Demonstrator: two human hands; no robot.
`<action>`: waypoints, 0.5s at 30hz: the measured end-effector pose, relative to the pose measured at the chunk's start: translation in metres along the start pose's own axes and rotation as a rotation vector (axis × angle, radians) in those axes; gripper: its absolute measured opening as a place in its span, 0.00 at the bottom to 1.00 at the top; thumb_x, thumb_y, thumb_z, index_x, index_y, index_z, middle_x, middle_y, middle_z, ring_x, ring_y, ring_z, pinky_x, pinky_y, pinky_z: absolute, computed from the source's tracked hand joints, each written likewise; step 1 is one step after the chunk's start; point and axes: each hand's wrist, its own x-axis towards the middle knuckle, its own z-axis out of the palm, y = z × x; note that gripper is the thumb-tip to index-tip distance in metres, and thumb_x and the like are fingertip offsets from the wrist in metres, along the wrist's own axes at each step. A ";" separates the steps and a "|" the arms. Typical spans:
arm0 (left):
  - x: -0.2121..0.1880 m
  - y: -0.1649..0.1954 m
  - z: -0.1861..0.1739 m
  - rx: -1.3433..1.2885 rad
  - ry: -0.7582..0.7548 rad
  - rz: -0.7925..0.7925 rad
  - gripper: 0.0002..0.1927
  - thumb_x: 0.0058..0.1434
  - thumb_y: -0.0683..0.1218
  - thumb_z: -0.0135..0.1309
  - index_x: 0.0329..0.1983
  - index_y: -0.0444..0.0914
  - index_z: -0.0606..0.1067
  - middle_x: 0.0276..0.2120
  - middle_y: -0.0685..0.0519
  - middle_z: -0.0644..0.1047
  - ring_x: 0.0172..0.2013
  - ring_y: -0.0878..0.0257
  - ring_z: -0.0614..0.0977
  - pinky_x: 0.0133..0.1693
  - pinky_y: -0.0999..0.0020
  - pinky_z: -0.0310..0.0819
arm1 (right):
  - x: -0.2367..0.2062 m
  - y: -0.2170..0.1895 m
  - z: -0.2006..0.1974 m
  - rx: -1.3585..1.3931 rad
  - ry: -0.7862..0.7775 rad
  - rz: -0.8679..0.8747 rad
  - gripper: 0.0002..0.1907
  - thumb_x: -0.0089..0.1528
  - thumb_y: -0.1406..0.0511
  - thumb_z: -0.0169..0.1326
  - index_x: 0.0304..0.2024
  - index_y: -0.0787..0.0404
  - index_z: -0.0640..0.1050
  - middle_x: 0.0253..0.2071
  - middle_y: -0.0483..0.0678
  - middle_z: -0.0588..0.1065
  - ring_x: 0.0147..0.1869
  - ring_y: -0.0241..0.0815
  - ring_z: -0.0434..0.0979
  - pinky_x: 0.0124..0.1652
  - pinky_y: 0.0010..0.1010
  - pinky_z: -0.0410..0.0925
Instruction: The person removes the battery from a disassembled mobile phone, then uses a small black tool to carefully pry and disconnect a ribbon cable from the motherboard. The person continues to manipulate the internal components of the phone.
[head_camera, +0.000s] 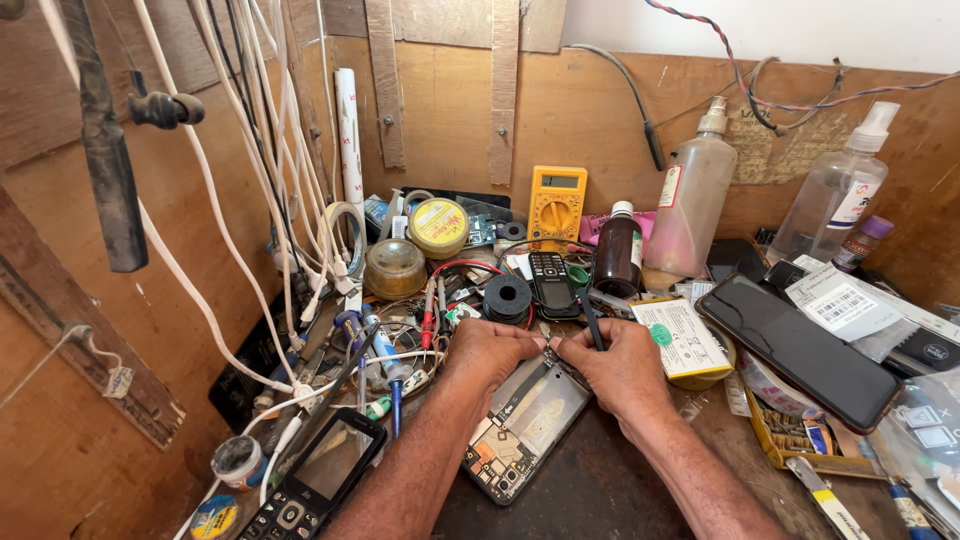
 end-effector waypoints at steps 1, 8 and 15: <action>-0.001 0.001 -0.001 0.009 0.001 -0.010 0.06 0.52 0.38 0.67 0.34 0.33 0.84 0.30 0.46 0.85 0.29 0.62 0.85 0.34 0.68 0.83 | 0.000 -0.001 -0.001 0.022 -0.017 0.028 0.14 0.55 0.62 0.69 0.27 0.65 0.81 0.17 0.43 0.71 0.15 0.31 0.60 0.15 0.27 0.51; -0.005 0.005 -0.002 0.019 0.001 -0.026 0.07 0.53 0.39 0.67 0.35 0.33 0.84 0.30 0.46 0.85 0.29 0.62 0.85 0.33 0.67 0.82 | -0.002 -0.004 -0.002 0.070 -0.040 0.029 0.13 0.56 0.63 0.69 0.27 0.66 0.80 0.15 0.43 0.69 0.13 0.31 0.58 0.13 0.27 0.48; -0.002 0.001 -0.001 -0.003 -0.003 -0.004 0.07 0.52 0.38 0.67 0.34 0.33 0.85 0.30 0.46 0.85 0.28 0.62 0.85 0.33 0.67 0.82 | -0.002 -0.003 -0.001 0.045 -0.029 0.022 0.13 0.56 0.63 0.69 0.26 0.66 0.80 0.16 0.43 0.70 0.14 0.31 0.59 0.14 0.27 0.49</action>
